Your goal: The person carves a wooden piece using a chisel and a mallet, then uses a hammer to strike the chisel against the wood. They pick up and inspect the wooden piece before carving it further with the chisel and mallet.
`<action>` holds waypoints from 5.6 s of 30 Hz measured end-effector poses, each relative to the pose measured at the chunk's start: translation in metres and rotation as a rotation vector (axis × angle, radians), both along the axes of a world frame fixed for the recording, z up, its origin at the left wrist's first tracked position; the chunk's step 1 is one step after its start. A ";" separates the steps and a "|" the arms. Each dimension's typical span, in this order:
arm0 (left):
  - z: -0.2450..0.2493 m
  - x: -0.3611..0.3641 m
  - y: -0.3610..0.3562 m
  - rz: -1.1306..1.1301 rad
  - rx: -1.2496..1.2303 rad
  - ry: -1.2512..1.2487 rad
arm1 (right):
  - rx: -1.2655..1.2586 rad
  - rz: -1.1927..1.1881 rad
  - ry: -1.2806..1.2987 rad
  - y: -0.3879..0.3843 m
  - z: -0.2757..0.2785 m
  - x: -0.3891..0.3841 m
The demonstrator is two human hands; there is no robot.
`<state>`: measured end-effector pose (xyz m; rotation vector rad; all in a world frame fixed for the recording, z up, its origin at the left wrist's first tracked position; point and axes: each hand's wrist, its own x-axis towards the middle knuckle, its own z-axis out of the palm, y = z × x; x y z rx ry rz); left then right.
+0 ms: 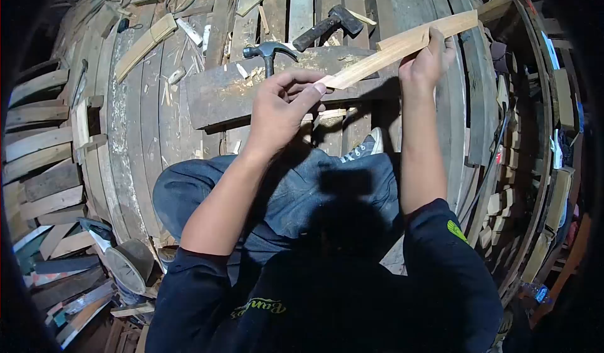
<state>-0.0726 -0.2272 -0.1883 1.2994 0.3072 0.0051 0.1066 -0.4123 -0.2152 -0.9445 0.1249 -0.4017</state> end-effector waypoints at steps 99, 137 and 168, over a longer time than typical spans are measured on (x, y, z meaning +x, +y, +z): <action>-0.006 -0.003 -0.010 -0.412 -0.921 0.373 | -0.440 0.472 -0.256 0.039 0.002 -0.034; -0.025 -0.008 -0.028 -0.131 0.300 -0.055 | -0.107 0.364 0.018 0.016 -0.001 -0.007; -0.018 -0.004 -0.016 -0.120 0.278 -0.057 | 0.093 0.366 0.022 0.006 -0.004 0.000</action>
